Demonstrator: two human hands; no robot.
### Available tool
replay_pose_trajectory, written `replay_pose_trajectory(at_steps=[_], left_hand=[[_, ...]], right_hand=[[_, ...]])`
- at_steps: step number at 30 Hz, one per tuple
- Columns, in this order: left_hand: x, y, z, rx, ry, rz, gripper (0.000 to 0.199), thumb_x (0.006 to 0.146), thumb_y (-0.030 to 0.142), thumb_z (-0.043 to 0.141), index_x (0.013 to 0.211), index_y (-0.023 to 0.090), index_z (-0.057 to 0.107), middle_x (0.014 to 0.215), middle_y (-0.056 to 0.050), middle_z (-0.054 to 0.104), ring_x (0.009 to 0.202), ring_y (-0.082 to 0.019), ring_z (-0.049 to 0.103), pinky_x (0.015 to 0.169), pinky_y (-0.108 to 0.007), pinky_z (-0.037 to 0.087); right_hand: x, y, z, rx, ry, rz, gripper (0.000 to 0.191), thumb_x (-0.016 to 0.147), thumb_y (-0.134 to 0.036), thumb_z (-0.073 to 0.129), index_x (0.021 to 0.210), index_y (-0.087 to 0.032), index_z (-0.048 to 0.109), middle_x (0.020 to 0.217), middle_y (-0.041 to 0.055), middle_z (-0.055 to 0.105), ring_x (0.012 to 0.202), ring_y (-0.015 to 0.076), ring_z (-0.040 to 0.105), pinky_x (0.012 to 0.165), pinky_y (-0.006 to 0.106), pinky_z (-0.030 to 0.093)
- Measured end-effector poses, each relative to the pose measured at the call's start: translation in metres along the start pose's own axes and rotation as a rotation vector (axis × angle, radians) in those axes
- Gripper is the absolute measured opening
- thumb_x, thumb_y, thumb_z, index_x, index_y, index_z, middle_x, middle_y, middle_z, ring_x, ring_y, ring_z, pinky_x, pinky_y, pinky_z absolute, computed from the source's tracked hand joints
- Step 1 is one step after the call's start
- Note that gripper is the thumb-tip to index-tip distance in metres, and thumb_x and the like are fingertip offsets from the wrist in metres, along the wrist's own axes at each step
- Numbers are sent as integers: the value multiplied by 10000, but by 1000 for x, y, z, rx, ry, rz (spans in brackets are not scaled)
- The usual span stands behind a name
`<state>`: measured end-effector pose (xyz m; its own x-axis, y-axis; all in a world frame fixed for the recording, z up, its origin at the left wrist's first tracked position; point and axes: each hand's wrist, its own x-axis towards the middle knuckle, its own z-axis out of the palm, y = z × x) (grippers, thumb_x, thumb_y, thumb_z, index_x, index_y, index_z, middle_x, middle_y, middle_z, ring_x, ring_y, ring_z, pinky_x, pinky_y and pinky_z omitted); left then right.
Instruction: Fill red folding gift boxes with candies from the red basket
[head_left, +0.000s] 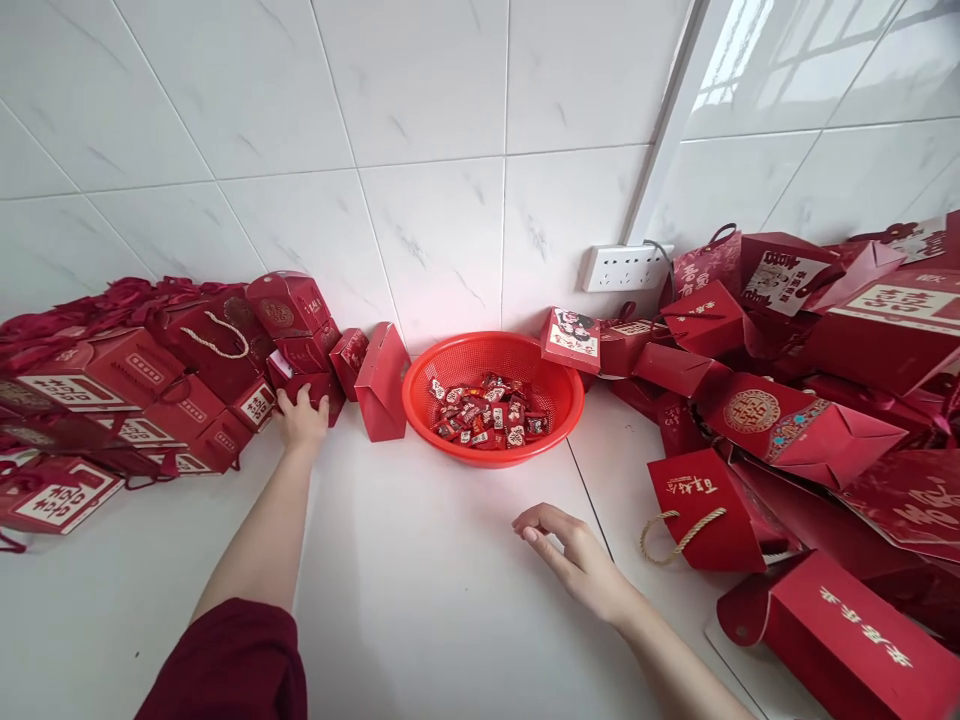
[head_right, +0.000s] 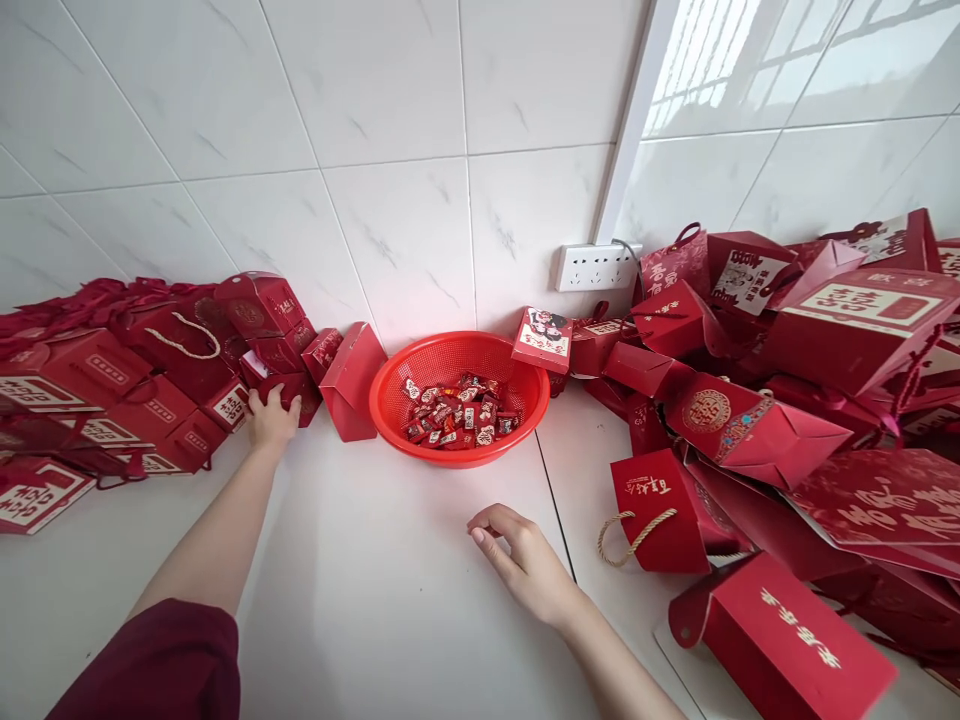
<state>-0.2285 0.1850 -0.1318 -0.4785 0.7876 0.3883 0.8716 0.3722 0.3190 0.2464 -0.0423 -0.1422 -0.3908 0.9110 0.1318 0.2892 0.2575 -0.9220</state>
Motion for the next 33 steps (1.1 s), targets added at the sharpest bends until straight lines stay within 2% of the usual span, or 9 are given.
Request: replay_pose_trajectory(at_steps=[4,12,21,27,29,31,33], left_hand=[[6,-3,-1,-15,-24,29,614,961,480,450,1490,170,426,1608,-257,176,1499,-445,206,1196,-587,208],[-2,-14,-6,1,-101,56,679,942,528,468,1537,217,365,1633,-209,162,1459,-454,298,1172,-553,300],[7,-5,-2,-2,-74,4,653,957,519,443,1527,207,377,1625,-217,144,1464,-483,261,1170,-589,283],[6,1,-14,19,-93,-7,708,954,520,461,1549,160,327,1612,-261,178,1452,-491,286,1148,-592,319],[5,6,-23,19,-120,-18,778,924,552,515,1561,162,298,1620,-271,165,1460,-532,225,1122,-662,300],[1,15,-34,15,-119,-15,857,896,599,548,1577,180,242,1642,-264,98,1478,-562,91,1106,-746,204],[-10,28,-47,-5,-57,19,883,913,606,530,1591,190,148,1655,-253,-19,1496,-531,-7,1122,-755,112]], right_hand=[[0,-1,0,-39,-13,-4,327,1057,-438,402,1046,-223,648,1051,56,667,957,191,619,867,315,466],[-1,0,1,-30,-38,3,364,1055,-462,395,1011,-213,658,1030,67,672,934,202,624,844,328,473],[-2,2,2,-62,-59,25,361,1061,-448,387,1015,-217,661,1020,56,672,909,190,630,824,316,480],[0,-2,3,-183,-62,-34,307,1063,-360,384,982,-217,643,974,54,674,868,192,632,804,323,490],[0,-3,3,-261,-61,-87,274,1058,-323,389,995,-217,633,974,56,678,870,200,638,809,337,496],[1,-3,1,-341,-47,-150,241,1052,-298,400,1041,-217,627,1021,68,684,911,215,647,843,363,500],[3,-4,-6,-413,14,-210,212,1043,-291,426,1095,-220,618,1121,88,676,1012,235,642,912,395,491]])
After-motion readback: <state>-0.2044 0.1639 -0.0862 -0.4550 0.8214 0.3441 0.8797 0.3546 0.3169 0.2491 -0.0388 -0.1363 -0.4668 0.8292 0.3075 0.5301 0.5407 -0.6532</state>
